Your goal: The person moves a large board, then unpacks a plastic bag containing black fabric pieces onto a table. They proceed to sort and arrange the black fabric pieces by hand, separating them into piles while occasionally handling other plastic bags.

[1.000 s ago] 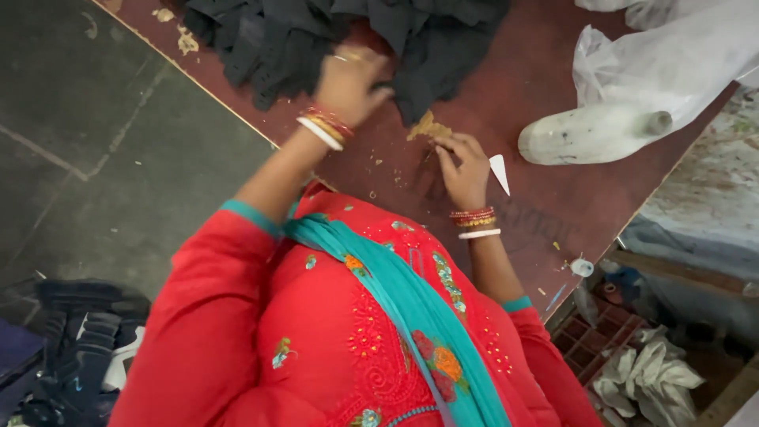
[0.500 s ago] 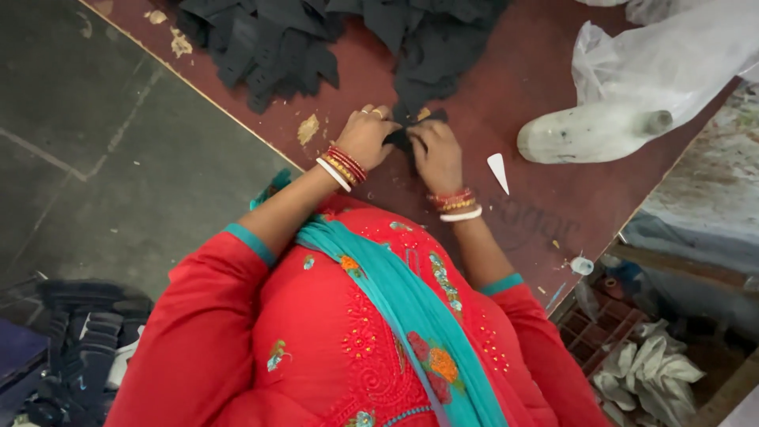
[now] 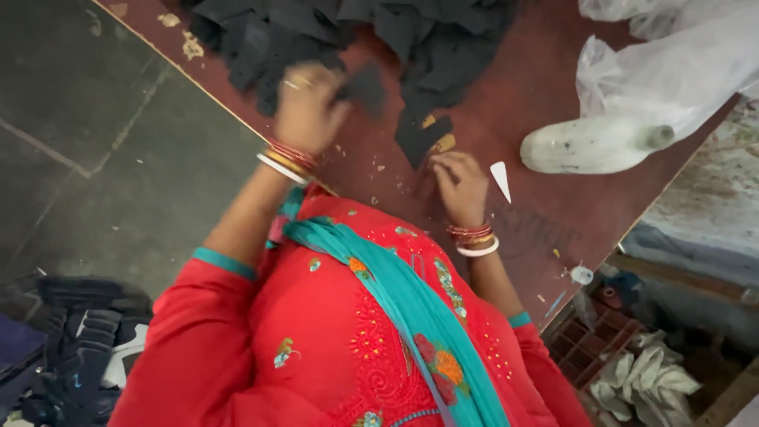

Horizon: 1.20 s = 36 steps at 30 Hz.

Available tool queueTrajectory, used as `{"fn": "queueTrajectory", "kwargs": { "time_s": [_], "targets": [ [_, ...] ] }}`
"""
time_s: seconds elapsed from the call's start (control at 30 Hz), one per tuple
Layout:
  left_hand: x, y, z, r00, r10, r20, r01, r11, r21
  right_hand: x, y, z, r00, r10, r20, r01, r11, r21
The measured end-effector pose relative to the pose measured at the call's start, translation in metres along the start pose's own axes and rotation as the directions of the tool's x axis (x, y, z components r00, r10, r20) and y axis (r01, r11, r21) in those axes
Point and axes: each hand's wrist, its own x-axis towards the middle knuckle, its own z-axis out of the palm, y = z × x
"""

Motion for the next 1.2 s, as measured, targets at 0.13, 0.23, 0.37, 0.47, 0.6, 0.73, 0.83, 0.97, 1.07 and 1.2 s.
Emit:
{"fn": "queueTrajectory", "kwargs": {
  "time_s": [0.13, 0.23, 0.37, 0.47, 0.6, 0.73, 0.83, 0.97, 1.07, 1.2],
  "targets": [
    [0.034, 0.017, -0.02, 0.996, 0.038, -0.082, -0.024, 0.985, 0.168, -0.006, 0.024, -0.012, 0.988, 0.126, -0.091, -0.123, 0.992, 0.034],
    [0.036, 0.001, 0.081, 0.934, 0.216, 0.284, -0.234, 0.972, 0.029, 0.004, 0.026, -0.008, 0.985, 0.127, -0.116, -0.124, 0.992, 0.038],
    [0.021, 0.06, 0.127, 0.871, 0.312, 0.38, -0.359, 0.931, 0.06, 0.008, 0.012, -0.016, 0.98, 0.12, -0.159, -0.117, 0.993, 0.029],
    [-0.012, 0.084, 0.137, 0.866, 0.049, 0.498, -0.104, 0.991, 0.084, 0.003, 0.013, -0.023, 0.973, 0.102, -0.206, -0.097, 0.995, 0.035],
    [0.002, 0.085, 0.108, 0.896, 0.038, 0.442, 0.009, 0.995, -0.103, -0.006, 0.029, -0.029, 0.967, 0.13, -0.219, -0.132, 0.991, 0.006],
    [0.013, 0.073, 0.104, 0.852, 0.402, 0.334, -0.408, 0.911, -0.057, -0.005, 0.026, -0.028, 0.959, 0.177, -0.224, -0.168, 0.984, 0.06],
    [0.008, 0.065, 0.118, 0.869, 0.239, 0.433, -0.318, 0.941, 0.119, 0.001, 0.016, -0.027, 0.966, 0.154, -0.206, -0.144, 0.988, 0.064],
    [0.002, 0.071, 0.108, 0.917, 0.146, 0.372, -0.173, 0.984, 0.038, -0.003, 0.021, -0.01, 0.982, 0.12, -0.143, -0.119, 0.993, 0.015],
    [0.003, 0.066, 0.111, 0.912, 0.119, 0.392, -0.169, 0.981, 0.096, 0.011, 0.039, 0.005, 0.996, 0.005, -0.085, -0.014, 0.994, -0.109],
    [0.004, 0.069, 0.109, 0.901, 0.099, 0.422, -0.146, 0.986, 0.082, 0.037, 0.055, 0.007, 0.992, -0.115, -0.044, 0.105, 0.976, -0.19]
  ]
}}
